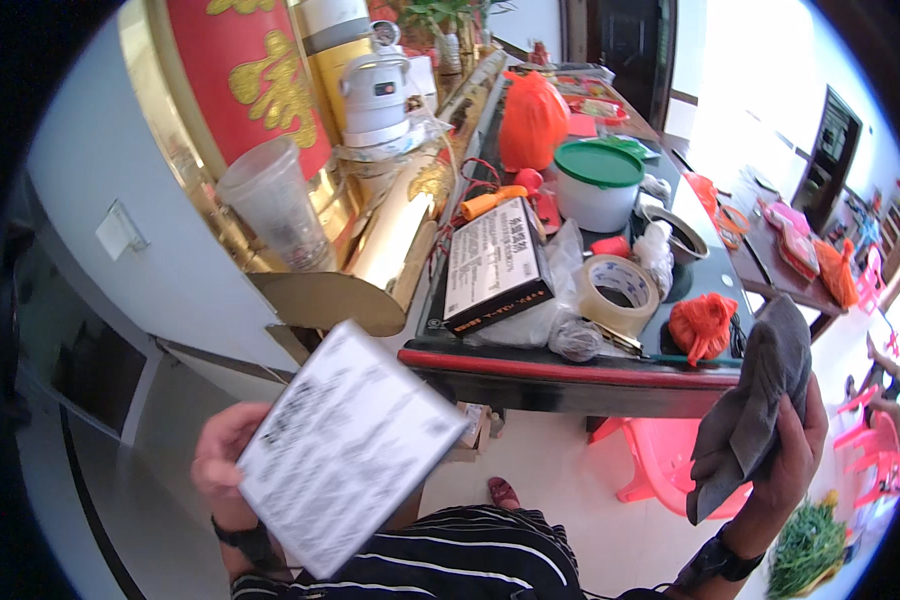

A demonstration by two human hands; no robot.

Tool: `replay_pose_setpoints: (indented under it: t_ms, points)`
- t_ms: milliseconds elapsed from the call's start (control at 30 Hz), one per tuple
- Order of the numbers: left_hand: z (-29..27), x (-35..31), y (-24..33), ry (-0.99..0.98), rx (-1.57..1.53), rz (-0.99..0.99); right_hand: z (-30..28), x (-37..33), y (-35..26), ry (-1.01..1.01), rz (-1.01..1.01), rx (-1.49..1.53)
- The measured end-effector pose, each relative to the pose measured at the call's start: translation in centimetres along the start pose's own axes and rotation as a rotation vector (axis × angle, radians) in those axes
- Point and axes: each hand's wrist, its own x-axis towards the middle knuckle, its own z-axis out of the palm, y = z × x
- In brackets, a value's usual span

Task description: The person wipes a security camera, a tissue box, and a glass vase with a gray cloth. They then use a long pole with a cloth to clean the upper frame of a large wall painting. Finally, they wipe a plastic container and a thermos on the table.

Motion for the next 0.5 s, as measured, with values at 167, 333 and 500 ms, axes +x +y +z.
replay_pose_setpoints:
  t_ms: [167,333,500]
  points:
    - [6.5,7.2,-2.0,-0.323,0.091,-0.204,-1.2,0.6,0.0,-0.003,-0.057,0.030]
    - [12.9,14.2,-6.0,-0.272,0.482,0.166,-1.4,1.2,0.4,0.193,-0.121,0.006]
    - [9.5,11.0,-4.6,0.118,1.282,1.062,0.6,1.2,0.4,0.008,-0.102,0.030]
